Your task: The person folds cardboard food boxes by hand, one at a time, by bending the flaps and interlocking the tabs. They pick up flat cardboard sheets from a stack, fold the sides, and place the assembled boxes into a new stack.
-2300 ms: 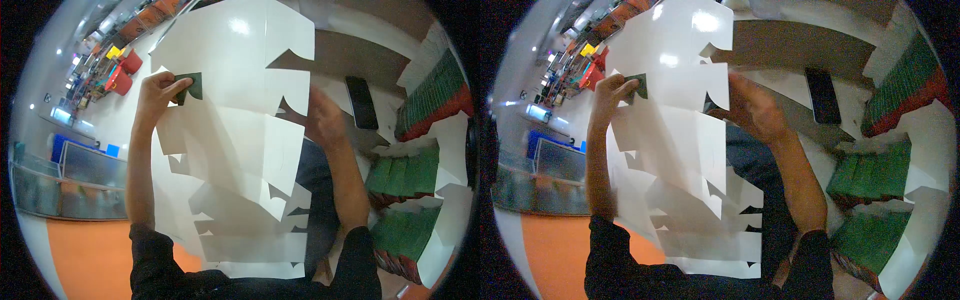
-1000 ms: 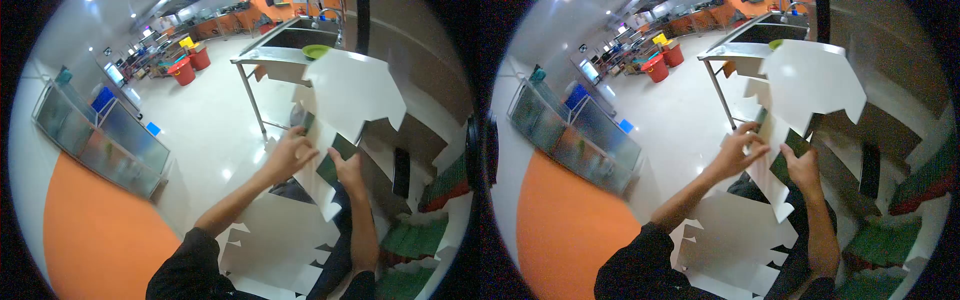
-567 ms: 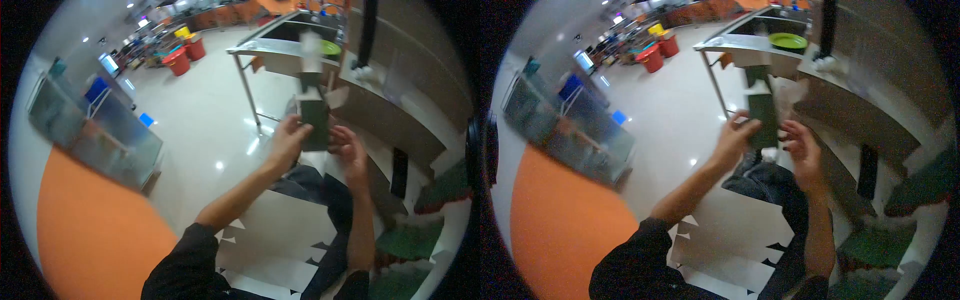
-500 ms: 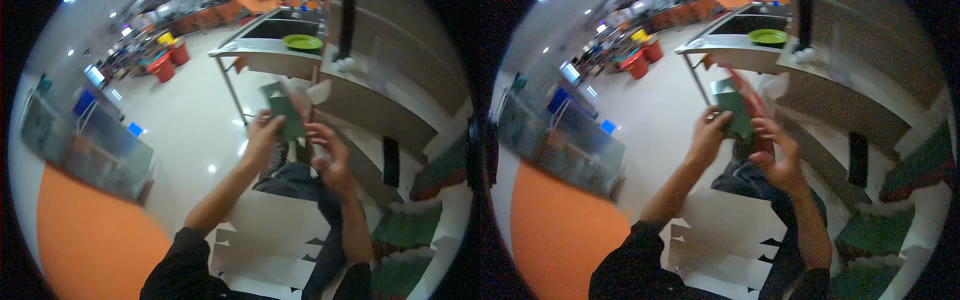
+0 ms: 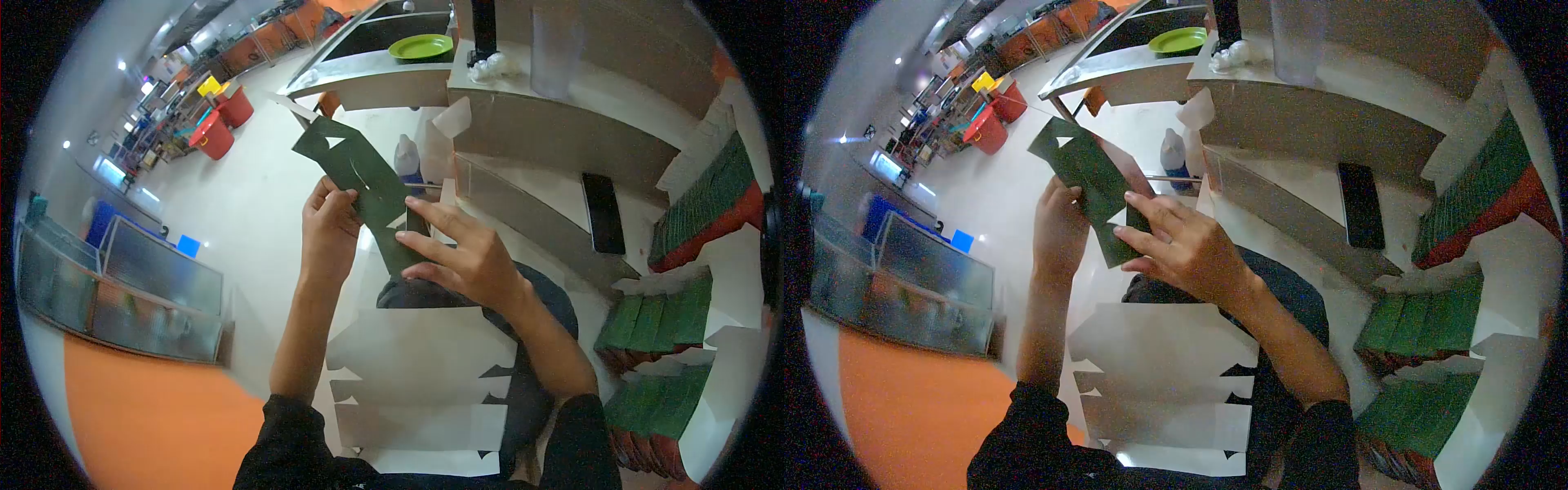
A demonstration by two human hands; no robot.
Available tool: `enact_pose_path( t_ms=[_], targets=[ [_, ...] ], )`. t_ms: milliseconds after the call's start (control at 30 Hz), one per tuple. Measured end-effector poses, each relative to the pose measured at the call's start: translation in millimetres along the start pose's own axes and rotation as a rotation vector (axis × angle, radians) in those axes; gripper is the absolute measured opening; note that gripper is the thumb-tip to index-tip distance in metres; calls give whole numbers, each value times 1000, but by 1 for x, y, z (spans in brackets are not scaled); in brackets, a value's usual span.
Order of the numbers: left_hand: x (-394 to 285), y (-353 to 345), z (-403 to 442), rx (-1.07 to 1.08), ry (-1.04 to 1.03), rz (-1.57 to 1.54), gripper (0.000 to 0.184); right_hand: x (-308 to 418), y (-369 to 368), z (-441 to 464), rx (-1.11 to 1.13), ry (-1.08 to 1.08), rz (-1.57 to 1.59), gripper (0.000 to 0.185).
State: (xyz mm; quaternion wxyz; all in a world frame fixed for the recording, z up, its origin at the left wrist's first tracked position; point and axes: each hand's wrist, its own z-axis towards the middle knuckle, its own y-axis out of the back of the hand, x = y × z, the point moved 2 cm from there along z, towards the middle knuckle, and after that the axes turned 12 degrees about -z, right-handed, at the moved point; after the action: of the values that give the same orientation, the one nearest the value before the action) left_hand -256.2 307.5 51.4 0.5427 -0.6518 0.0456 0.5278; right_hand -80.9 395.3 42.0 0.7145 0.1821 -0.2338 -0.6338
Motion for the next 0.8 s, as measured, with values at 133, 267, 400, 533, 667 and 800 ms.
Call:
enact_pose_path(
  t_ms=[133, 267, 400, 533, 667, 800],
  targets=[
    [-2, -1, -2, -17, -17, 27, 6, -3, 5, 0, -88, -22, 99, 30],
    [0, 3, -3, 30, -9, -15, 12, -9, 6, -5, -164, -188, 252, 25],
    [9, -16, -21, 49, -53, 137, 26, -8, 4, -2, -128, -127, -52, 28],
    [7, -15, -18, 92, -84, 178, 26, -14, 2, -4, -86, -82, -83, 27],
    [13, -22, -26, 134, -73, 152, 27, -11, 7, -2, -83, -93, -97, 27],
    [27, -17, -35, 81, 57, 137, 28, -6, 1, -5, -150, -189, -150, 26]
  ],
)
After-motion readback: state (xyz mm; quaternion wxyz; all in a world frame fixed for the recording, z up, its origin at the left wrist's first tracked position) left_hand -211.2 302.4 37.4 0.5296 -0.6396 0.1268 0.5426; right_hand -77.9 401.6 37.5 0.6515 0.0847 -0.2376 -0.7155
